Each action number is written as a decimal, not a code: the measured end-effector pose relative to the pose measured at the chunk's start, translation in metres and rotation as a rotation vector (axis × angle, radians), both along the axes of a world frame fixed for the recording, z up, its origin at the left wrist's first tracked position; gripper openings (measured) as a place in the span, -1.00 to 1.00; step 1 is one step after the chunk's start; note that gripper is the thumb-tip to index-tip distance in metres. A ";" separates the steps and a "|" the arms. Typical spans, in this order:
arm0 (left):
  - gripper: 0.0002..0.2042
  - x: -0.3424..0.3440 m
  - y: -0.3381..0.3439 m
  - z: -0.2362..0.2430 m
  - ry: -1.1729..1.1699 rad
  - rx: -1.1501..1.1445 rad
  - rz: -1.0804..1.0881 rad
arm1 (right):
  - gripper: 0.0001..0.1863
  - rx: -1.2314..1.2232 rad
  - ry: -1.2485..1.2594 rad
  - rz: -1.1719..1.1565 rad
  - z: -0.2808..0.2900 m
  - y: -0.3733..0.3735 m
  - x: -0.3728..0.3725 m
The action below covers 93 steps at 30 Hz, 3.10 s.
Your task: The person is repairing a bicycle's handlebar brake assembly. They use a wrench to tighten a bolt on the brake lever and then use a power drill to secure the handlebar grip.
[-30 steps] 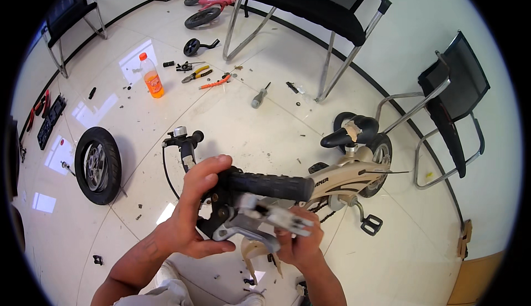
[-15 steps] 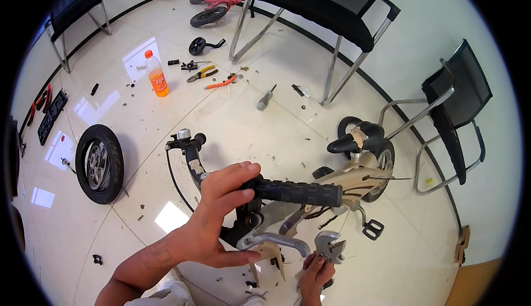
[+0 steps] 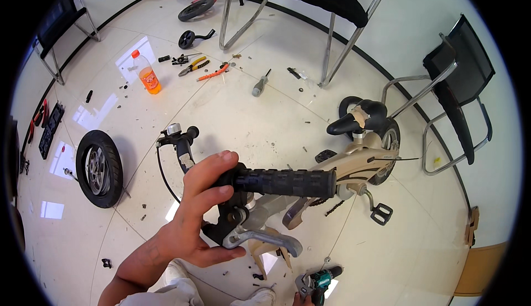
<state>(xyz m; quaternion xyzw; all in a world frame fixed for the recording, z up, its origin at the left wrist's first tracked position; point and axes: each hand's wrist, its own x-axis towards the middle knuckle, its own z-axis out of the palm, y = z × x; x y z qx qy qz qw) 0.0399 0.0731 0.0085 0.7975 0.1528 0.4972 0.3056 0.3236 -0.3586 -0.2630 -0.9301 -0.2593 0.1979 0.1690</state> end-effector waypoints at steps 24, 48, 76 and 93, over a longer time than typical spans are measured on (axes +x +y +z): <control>-0.45 0.003 0.011 0.026 0.013 -0.563 0.116 | -0.79 -0.108 -0.278 0.316 0.054 0.031 -0.030; -0.04 -0.002 0.009 -0.012 0.042 0.174 0.062 | -0.70 0.247 0.534 1.303 0.051 0.215 -0.154; -0.11 0.024 -0.004 0.009 0.025 -0.038 0.080 | -0.57 0.590 -0.505 1.690 0.411 0.398 -0.095; -0.07 0.028 -0.002 0.009 0.047 -0.045 0.102 | -0.73 0.563 -0.975 1.682 0.393 0.375 -0.098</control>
